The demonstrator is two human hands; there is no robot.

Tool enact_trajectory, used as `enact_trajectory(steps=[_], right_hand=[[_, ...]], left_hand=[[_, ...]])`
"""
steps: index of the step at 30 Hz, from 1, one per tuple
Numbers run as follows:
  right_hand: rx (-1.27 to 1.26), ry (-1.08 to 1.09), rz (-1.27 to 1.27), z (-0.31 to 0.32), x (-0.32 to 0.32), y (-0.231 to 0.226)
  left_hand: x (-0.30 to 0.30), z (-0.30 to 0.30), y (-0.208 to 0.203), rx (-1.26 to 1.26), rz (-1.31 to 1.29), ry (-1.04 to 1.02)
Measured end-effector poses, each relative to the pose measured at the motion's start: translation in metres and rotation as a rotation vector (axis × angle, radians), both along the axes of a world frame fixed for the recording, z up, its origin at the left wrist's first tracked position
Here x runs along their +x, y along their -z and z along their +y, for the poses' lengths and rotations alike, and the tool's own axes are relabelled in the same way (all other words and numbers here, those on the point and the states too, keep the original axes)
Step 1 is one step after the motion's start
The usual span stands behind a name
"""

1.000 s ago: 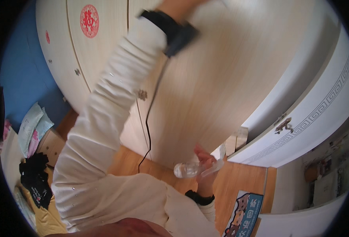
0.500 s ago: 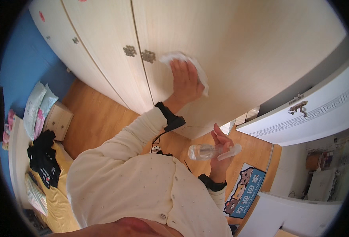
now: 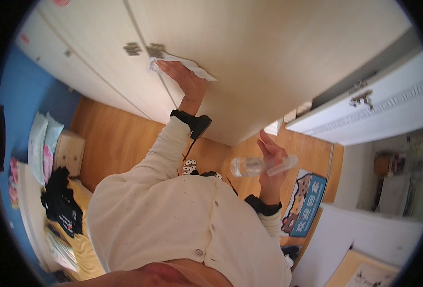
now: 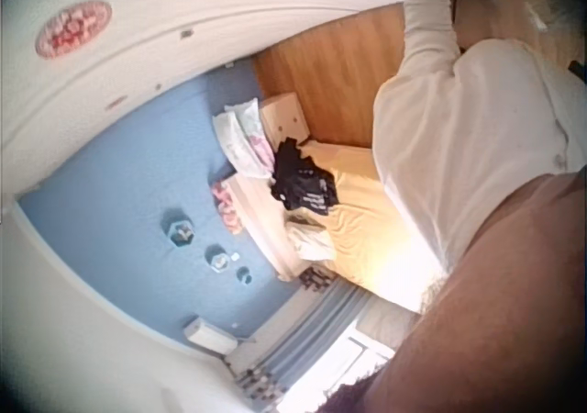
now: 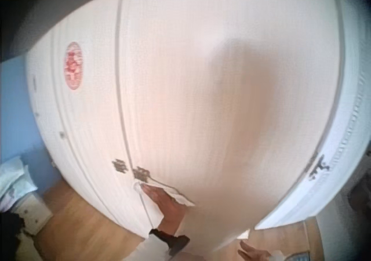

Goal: The person fills a spray bottle with water at a bathroom sink, then moves into a bedroom to clean a white wardrobe. They spray the surface and wipe it with a white cloth, working across the doors and around red decorative stickers.

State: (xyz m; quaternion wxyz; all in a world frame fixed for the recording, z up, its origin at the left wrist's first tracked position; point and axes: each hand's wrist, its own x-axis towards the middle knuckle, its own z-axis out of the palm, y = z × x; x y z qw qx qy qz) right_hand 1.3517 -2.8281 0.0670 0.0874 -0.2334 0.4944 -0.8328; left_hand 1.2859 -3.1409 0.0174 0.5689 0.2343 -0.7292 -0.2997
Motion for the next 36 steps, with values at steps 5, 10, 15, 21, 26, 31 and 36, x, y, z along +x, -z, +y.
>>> enact_trajectory(steps=[5,10,15,21,26,31,36], right_hand=[[-0.022,0.073,0.029,0.018,0.001,0.004],[-0.041,0.186,-0.026,0.052,0.003,0.007],[-0.070,0.223,-0.058,0.068,0.007,0.016],[0.018,0.238,-0.056,0.080,0.016,0.020],[0.110,0.302,-0.014,0.109,0.023,0.019],[0.114,0.330,-0.065,0.125,0.020,0.027],[0.041,0.262,-0.080,0.110,0.004,0.036]], left_hand=[[-0.014,0.067,-0.010,-0.720,-0.021,-0.027],[-0.033,0.112,-0.071,-0.851,0.029,0.117],[-0.066,0.150,-0.066,-1.151,-0.144,0.238],[-0.041,0.103,0.132,-0.365,-0.848,1.510],[0.029,-0.029,0.228,0.127,-0.775,1.584],[0.051,-0.052,0.092,-1.251,-1.109,0.531],[0.003,0.030,-0.038,-1.217,-0.403,0.014]])
